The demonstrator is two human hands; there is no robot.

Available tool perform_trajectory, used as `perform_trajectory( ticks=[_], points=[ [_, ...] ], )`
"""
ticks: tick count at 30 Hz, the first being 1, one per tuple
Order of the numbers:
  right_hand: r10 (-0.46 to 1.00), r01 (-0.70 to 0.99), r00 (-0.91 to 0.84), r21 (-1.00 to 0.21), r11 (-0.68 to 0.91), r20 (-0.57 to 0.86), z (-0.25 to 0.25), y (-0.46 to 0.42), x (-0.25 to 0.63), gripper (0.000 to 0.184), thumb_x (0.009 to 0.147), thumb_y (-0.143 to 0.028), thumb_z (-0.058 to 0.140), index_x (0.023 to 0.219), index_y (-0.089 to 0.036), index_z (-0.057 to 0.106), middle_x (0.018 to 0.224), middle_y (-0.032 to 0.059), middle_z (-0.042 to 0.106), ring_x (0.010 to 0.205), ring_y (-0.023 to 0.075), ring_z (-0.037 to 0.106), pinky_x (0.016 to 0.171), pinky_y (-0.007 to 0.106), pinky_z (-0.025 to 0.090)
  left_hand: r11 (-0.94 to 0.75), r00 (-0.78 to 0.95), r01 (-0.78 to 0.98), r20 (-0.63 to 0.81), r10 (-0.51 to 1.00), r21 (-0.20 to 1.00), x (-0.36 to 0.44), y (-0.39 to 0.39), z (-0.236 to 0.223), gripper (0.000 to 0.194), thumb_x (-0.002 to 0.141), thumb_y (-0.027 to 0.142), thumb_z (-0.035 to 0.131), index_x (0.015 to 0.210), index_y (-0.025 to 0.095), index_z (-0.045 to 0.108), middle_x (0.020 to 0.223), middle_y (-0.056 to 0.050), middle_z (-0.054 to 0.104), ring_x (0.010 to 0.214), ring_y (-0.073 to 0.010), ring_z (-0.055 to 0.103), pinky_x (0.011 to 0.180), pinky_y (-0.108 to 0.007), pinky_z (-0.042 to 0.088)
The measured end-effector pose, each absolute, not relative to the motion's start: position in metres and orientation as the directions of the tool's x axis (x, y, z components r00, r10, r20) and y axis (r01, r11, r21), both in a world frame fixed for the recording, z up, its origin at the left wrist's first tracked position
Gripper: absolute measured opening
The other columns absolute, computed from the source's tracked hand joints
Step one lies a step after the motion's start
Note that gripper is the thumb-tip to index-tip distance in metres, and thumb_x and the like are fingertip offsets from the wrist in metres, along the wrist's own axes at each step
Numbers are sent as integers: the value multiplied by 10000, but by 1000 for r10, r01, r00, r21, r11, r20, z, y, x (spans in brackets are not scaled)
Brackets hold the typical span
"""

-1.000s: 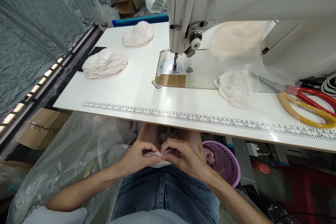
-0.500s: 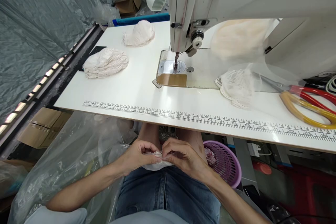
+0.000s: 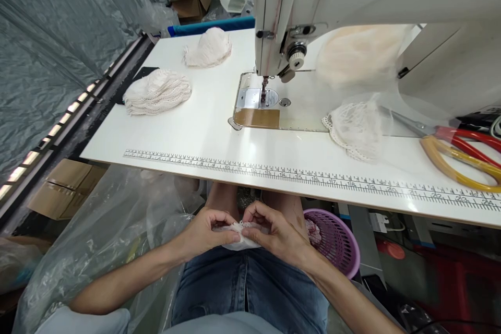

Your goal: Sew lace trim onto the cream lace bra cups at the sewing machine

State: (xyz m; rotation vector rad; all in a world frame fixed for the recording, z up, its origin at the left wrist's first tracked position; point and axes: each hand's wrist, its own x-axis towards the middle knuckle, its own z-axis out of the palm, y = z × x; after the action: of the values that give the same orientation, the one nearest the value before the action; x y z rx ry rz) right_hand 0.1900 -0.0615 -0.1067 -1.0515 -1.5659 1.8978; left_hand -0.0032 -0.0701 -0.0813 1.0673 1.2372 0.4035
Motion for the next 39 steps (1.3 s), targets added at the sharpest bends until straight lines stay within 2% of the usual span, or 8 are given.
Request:
perform_trajectory(
  ticks=[4,9,15,23,28,34,39],
  points=[
    [756,96,-603,-964,-249,-255,-104,-61,188,172,845,-357,566,866,-197,508,772,-18,478,672,104,427,588,220,355,458,342,296,-540,769,839,-3,-70,-78,260,700,349,675,779,105,711,690,-38,643,632,-128,515,573,-211,361],
    [737,78,-605,-943,-323,-302,-98,-57,188,261,783,-393,633,912,-187,537,806,-1,521,733,126,479,639,237,390,410,315,290,-491,812,865,-6,-65,-75,243,751,338,629,745,107,705,653,-30,631,591,-107,489,548,-201,347],
    [671,95,-629,-895,-436,-393,-97,-55,194,277,717,-417,692,742,-155,604,709,-9,537,681,123,484,627,241,385,538,347,146,-553,758,830,-15,-59,-74,247,706,366,690,735,122,676,683,-20,633,643,-109,524,624,-205,392],
    [666,36,-635,-876,-480,-391,-98,-58,200,250,693,-392,723,720,-160,633,715,-11,575,703,130,508,648,239,384,645,325,-33,-602,730,764,-12,-60,-75,318,567,370,802,688,111,661,633,-5,625,585,-83,517,588,-194,386],
    [650,45,-640,-865,-500,-409,-99,-62,210,226,712,-388,709,717,-172,644,680,-17,575,658,122,498,600,228,368,694,389,-134,-607,693,707,-14,-59,-77,339,498,335,843,625,106,628,586,2,620,547,-71,521,577,-189,396],
    [592,14,-722,-864,-504,-358,-96,-64,213,185,737,-372,693,776,-193,672,721,-6,577,693,131,503,636,238,386,699,458,-89,-594,662,710,-14,-57,-80,326,528,338,831,647,108,633,583,-2,617,551,-86,545,575,-201,416],
    [621,52,-692,-884,-465,-367,-99,-64,209,259,732,-423,684,757,-165,685,719,2,560,685,128,486,631,237,382,672,424,-87,-583,693,735,-15,-56,-80,317,551,341,820,663,108,635,615,-7,626,575,-88,545,593,-200,408]
  ],
)
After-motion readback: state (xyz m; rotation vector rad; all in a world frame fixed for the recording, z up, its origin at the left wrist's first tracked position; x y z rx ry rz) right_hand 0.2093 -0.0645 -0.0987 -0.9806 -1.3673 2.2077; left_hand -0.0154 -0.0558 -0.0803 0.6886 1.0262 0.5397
